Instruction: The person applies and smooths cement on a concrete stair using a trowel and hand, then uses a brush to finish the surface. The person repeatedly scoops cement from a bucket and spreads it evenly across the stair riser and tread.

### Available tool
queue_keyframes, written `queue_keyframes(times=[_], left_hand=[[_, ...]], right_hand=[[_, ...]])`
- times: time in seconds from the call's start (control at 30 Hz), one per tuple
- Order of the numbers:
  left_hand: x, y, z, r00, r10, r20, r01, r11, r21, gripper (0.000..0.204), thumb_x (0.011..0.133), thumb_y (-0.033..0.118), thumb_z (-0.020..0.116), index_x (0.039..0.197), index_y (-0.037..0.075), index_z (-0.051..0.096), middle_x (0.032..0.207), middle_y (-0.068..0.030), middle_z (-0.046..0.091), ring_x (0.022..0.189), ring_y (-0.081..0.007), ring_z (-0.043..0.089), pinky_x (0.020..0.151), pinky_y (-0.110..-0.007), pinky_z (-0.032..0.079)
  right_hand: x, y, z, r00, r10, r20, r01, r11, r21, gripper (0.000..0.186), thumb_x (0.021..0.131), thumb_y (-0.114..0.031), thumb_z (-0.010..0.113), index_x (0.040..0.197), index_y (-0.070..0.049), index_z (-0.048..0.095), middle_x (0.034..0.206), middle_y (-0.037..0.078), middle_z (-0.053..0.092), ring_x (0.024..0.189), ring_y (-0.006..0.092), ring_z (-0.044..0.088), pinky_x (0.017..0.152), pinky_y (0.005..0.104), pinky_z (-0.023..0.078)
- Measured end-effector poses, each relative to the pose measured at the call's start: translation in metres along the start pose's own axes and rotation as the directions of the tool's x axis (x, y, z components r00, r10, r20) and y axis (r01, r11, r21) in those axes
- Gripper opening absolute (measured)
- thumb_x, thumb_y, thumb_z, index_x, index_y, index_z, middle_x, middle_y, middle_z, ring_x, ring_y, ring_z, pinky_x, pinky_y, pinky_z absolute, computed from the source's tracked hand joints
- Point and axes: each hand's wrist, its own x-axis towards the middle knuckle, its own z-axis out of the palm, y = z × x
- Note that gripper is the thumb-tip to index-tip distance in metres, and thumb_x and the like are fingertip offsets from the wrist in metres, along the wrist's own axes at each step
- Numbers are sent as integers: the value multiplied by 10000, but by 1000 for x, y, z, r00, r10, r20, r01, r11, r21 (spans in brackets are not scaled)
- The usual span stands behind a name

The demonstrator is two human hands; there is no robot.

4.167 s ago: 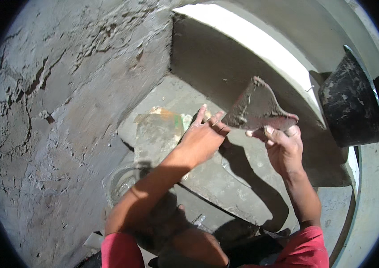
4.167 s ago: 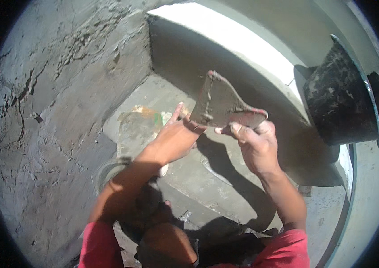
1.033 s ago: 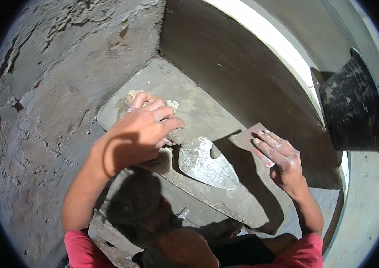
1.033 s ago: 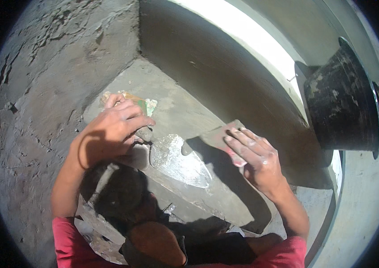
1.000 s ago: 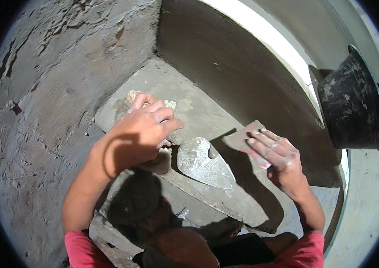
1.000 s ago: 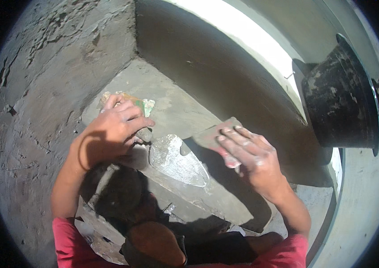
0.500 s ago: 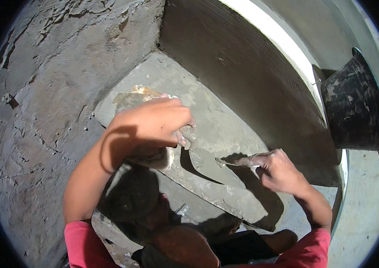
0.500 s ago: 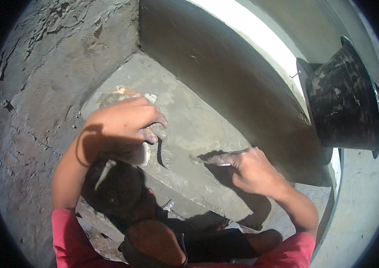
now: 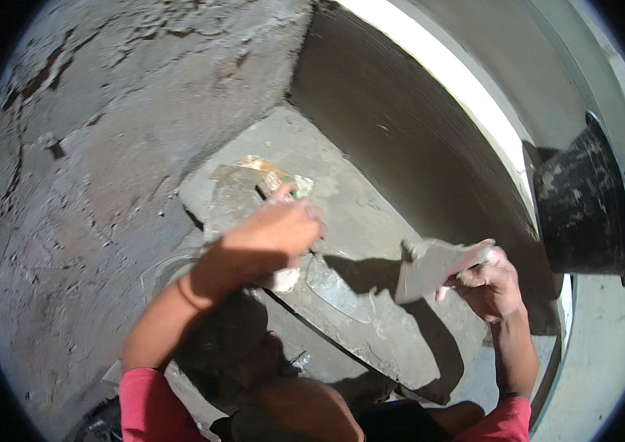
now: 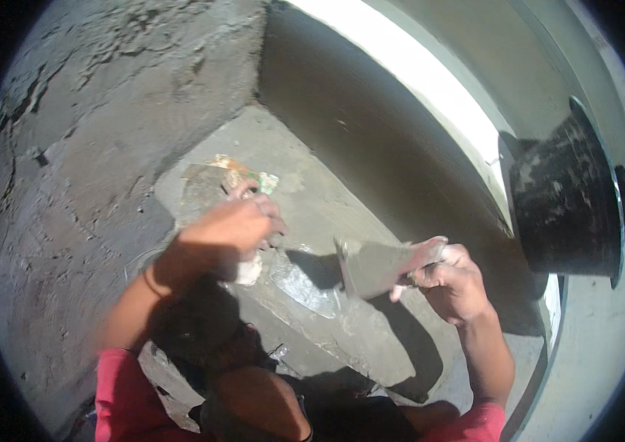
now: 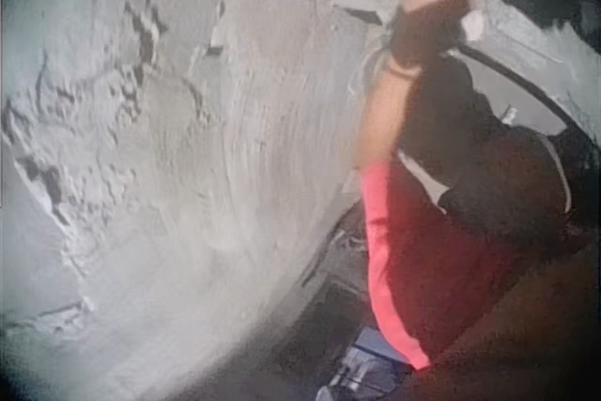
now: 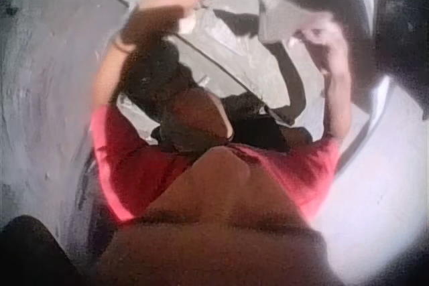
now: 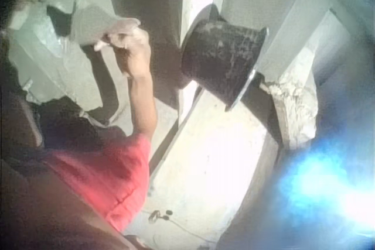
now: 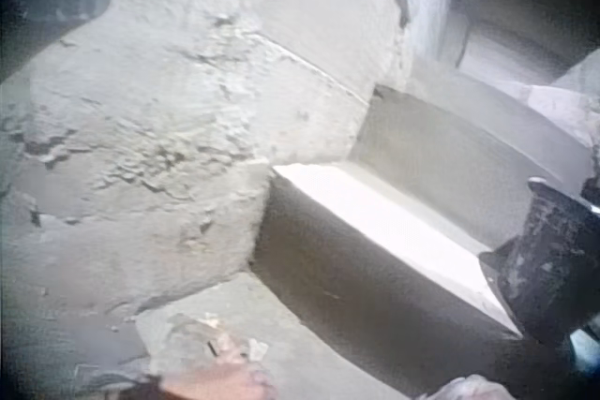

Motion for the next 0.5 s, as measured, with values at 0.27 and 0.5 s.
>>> queue_keyframes(times=[0.27, 0.5], left_hand=[[0, 22, 26, 923, -141, -358, 150, 989, -3, 528, 1049, 416, 669, 1283, -55, 705, 1300, -234, 704, 1396, -383, 592, 1326, -564, 267], [12, 0, 42, 875, -353, -332, 354, 933, -59, 684, 1096, 485, 563, 1470, -85, 622, 1569, -240, 601, 1553, -336, 478, 1344, -524, 227]], right_hand=[[160, 19, 70, 555, -357, 751, 352, -718, -601, 553, 845, -197, 728, 1378, -49, 753, 1522, 171, 651, 1430, 444, 580, 1187, 516, 518], [266, 65, 64, 620, -186, 762, 269, -862, -430, 550, 942, -263, 653, 1420, 1, 720, 1607, 210, 572, 1586, 432, 397, 1291, 500, 406]])
